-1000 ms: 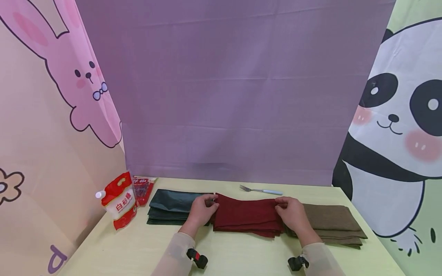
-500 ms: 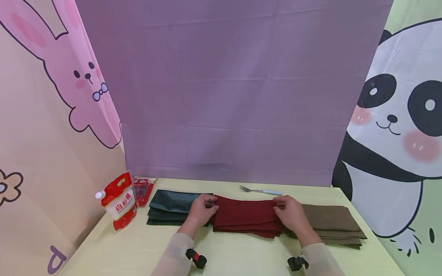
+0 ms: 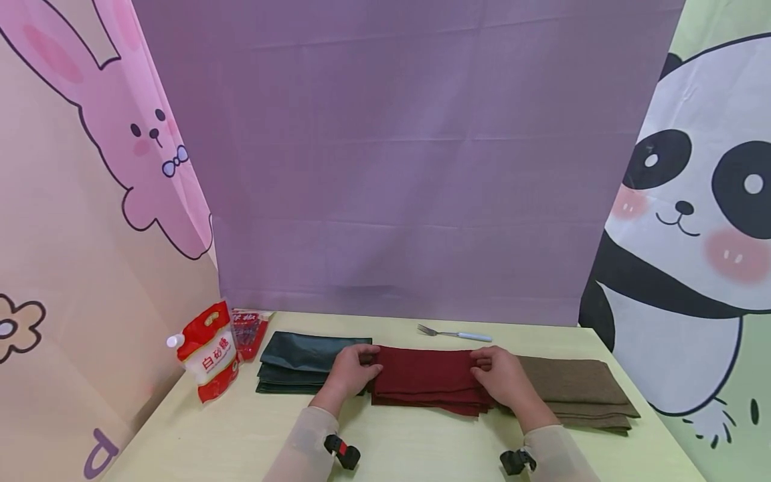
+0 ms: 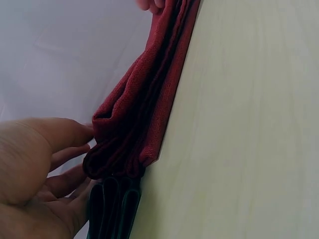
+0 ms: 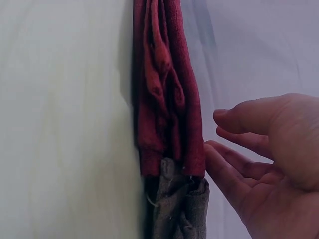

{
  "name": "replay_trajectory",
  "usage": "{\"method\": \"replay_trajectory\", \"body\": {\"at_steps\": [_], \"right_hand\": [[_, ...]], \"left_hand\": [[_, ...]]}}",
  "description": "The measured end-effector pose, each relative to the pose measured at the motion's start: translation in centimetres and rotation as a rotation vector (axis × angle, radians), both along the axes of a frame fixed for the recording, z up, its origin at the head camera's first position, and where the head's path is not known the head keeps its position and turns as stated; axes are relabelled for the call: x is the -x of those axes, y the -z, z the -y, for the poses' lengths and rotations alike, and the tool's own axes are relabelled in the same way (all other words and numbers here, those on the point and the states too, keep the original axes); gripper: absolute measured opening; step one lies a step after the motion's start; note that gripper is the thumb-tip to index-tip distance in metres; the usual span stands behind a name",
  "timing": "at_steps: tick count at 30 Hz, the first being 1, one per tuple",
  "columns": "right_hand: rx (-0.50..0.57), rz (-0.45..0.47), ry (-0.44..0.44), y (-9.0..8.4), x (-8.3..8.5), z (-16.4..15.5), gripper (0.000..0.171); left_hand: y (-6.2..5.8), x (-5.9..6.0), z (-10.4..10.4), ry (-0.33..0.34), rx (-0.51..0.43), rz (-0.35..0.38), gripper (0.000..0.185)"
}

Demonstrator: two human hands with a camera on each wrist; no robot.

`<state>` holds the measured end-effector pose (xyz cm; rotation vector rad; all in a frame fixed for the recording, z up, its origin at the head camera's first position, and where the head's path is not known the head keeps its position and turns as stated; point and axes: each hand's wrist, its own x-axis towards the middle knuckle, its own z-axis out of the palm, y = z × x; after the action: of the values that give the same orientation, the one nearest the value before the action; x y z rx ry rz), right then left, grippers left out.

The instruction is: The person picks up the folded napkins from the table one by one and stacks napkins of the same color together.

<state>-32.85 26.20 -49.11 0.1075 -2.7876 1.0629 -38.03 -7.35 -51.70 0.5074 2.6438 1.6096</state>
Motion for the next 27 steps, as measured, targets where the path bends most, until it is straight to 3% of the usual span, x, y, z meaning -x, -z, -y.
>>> {"method": "replay_trajectory", "body": {"at_steps": [15,27], "right_hand": [[-0.029,0.009,-0.05,-0.4,-0.3,1.1,0.039],[-0.171,-0.131,-0.072,-0.9,-2.5,-0.8,0.042]], "left_hand": [[-0.5,-0.8,-0.3,-0.033,0.042,0.001,0.046],[0.0,-1.5,2.3,-0.077,0.153,-0.155,0.039]]}}
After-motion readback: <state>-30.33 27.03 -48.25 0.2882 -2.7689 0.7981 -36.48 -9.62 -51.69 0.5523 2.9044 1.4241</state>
